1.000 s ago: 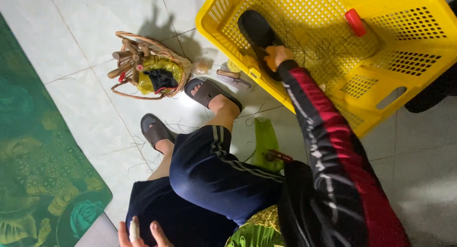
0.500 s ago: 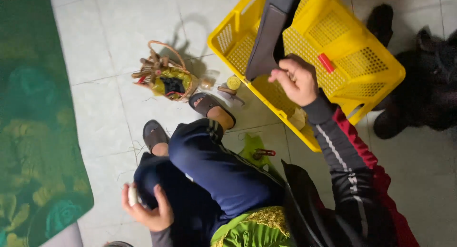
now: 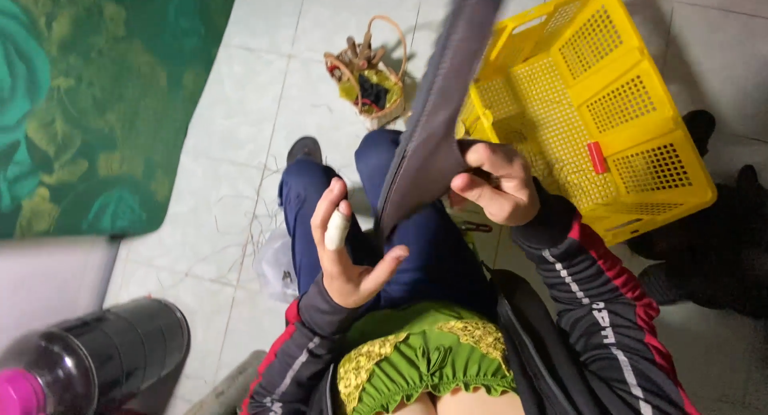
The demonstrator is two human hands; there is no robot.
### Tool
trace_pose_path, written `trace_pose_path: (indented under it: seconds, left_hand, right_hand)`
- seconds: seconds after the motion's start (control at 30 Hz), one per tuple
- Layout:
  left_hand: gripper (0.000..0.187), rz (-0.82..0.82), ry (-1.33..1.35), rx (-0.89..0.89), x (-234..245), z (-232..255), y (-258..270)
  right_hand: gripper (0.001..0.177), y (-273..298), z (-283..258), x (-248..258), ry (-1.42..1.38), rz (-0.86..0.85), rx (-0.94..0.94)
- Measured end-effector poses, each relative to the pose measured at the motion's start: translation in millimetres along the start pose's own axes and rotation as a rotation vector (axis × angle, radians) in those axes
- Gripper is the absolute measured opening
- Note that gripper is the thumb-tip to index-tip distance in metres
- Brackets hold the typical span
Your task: Hand-sewing a shoe sole to the upper part of a shoe using a needle and thread.
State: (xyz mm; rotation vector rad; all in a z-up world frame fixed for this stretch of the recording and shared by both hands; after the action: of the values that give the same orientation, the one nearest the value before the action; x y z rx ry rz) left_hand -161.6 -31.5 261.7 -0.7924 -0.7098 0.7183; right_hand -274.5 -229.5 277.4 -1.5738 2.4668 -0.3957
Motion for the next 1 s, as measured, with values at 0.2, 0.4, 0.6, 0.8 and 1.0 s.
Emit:
trace_pose_path:
  seconds: [0.2,0.4,0.6,0.8,1.0]
  left_hand:
    - [0.065,-0.106,0.012,0.268,3,15,64]
    - [0.063,-0.070,-0.232,0.359,0,10,111]
    - [0.066,-0.078,-0.213,0.452,-3,-15,122]
    - [0.080,-0.139,-0.050,0.538,-7,-28,119]
    - [0.065,-0.126,0.225,0.387,9,-38,40]
  right_hand:
    - [0.014,38,120,-60,-0.380,-0.083,-0.752]
    - [0.019,21,124,-85,-0.271,-0.260,-0.882]
    - [0.022,18,151,-80,-0.061,-0.258,-0.895]
    - [0.045,7,119,-67,0.098,-0.237,-0.732]
    - [0.033,-31,17,-76,0.396,-0.431,-0.314]
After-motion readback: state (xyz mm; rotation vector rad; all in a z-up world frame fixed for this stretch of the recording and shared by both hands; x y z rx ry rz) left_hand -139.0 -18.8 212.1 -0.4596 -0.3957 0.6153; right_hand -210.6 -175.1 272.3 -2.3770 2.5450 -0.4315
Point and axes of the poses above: each hand's wrist, its own y-axis away from the middle knuckle, its own x-axis out of the back of the hand, z = x × y, the point moved 3 cm from there along -y, towards the middle knuckle, and after that the axes turned 12 degrees about -x, right-handed, at the moved point
